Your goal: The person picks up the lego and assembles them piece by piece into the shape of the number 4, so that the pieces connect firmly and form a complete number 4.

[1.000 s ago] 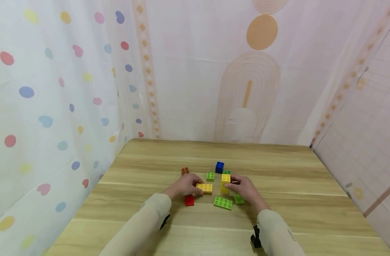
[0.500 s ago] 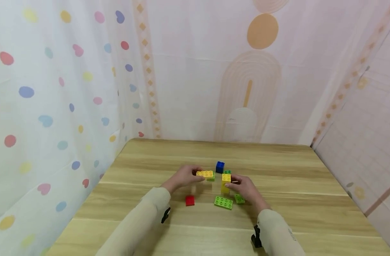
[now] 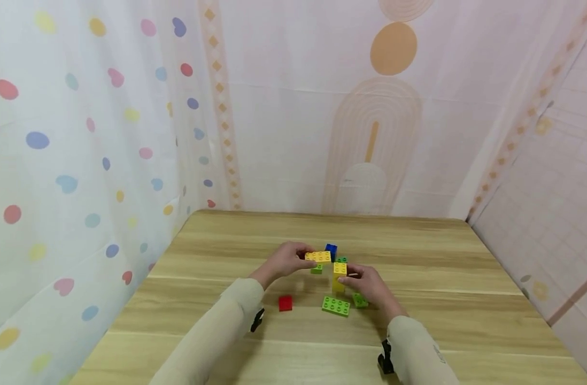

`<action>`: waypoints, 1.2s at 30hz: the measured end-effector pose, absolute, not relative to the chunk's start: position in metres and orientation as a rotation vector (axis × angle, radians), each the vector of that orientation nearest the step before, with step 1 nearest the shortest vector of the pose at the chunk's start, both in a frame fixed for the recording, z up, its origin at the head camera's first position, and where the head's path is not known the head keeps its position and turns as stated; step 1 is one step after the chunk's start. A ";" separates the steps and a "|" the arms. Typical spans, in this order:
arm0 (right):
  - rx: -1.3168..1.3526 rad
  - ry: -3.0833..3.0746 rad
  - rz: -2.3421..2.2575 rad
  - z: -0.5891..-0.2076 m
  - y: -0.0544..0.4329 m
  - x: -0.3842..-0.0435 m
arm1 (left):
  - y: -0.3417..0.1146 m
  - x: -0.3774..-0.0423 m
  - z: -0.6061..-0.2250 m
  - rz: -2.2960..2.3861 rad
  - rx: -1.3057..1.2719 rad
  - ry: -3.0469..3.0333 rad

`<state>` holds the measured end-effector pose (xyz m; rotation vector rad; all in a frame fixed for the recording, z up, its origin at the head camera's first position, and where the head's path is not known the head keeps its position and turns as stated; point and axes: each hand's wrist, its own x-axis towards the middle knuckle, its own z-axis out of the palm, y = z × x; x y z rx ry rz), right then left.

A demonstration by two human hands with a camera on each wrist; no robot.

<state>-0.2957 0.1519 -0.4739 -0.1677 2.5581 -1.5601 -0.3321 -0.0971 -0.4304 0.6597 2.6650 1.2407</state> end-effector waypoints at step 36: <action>-0.218 2.557 -1.578 -0.474 0.153 -0.293 | -0.068 -0.329 -0.432 1.154 0.752 2.610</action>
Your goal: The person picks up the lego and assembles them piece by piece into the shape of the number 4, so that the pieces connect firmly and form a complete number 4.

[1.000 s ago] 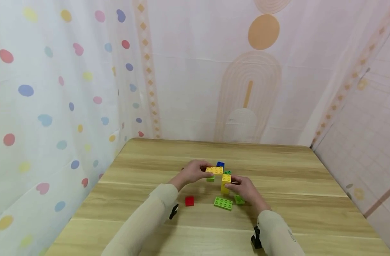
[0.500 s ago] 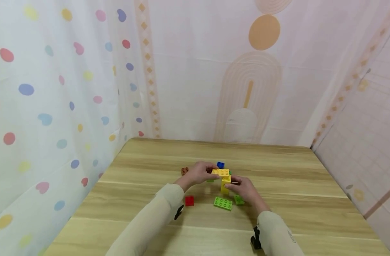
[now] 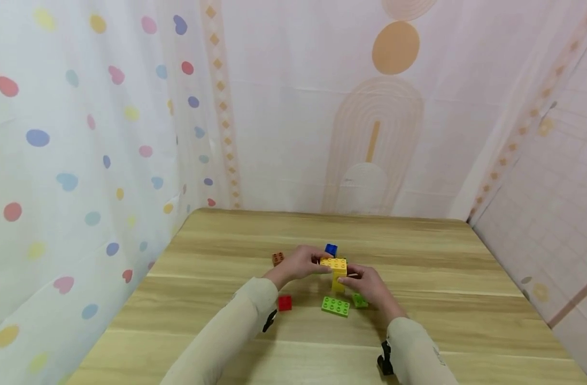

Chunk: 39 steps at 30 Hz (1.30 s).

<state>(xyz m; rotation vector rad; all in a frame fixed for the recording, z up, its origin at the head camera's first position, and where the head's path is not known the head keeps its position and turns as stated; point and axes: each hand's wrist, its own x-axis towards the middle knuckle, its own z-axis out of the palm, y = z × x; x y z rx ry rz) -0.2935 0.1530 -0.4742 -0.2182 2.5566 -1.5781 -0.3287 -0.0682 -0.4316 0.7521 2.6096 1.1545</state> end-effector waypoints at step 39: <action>-0.268 2.517 -1.581 -0.470 0.155 -0.295 | -0.064 -0.327 -0.423 1.063 0.793 2.582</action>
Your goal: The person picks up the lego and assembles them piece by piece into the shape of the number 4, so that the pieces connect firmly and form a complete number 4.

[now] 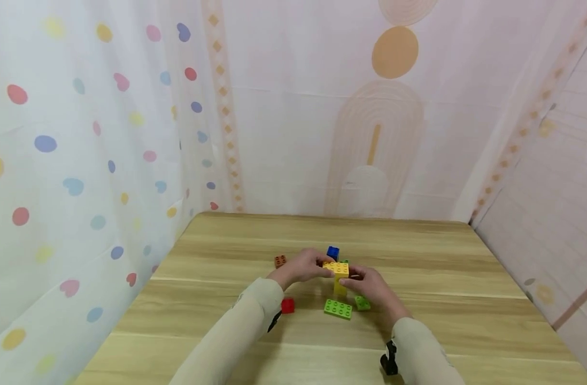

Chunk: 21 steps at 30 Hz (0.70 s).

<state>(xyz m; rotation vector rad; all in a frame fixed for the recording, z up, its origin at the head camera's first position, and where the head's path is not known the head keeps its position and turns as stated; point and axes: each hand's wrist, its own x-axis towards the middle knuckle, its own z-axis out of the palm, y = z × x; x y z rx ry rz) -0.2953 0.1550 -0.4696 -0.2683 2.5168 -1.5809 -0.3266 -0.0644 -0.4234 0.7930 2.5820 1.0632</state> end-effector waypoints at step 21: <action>-0.320 2.513 -1.698 -0.461 0.147 -0.298 | -0.077 -0.331 -0.433 1.105 0.812 2.650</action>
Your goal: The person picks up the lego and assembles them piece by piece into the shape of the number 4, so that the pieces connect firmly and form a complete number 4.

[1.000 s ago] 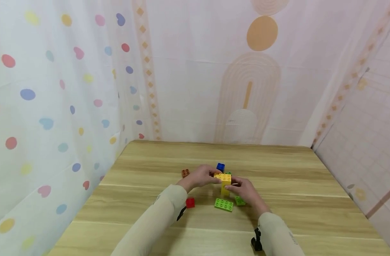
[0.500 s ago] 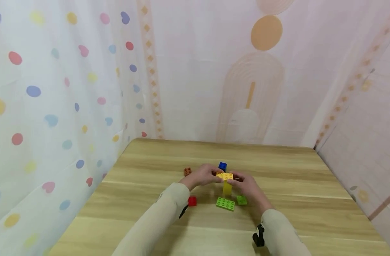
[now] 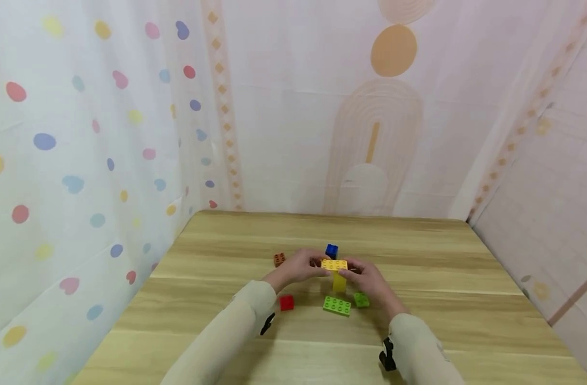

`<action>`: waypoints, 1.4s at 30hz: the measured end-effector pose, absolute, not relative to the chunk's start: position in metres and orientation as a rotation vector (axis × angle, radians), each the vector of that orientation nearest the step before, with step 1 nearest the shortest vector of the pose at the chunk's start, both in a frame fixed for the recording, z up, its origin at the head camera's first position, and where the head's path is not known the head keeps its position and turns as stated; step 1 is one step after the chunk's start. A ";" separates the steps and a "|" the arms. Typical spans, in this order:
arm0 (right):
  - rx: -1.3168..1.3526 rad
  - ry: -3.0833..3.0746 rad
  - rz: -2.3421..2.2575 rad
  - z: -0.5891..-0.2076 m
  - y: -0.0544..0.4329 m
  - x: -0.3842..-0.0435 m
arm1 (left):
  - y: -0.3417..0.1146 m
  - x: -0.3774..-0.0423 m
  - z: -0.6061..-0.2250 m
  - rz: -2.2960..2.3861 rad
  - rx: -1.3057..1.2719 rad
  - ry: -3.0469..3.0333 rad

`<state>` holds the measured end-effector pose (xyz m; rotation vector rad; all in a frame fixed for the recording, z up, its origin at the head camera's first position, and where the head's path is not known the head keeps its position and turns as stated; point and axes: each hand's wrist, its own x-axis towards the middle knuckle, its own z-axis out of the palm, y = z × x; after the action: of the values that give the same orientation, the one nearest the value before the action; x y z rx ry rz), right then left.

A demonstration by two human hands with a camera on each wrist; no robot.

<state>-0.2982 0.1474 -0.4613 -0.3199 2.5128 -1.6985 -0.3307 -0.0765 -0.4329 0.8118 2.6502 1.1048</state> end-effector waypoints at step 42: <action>-0.216 2.669 -1.793 -0.475 0.135 -0.295 | -0.080 -0.289 -0.476 1.195 0.808 2.560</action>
<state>-0.2955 0.1346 -0.4755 -0.2155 2.6695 -1.7929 -0.2886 -0.0801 -0.4761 0.8080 2.5599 1.1955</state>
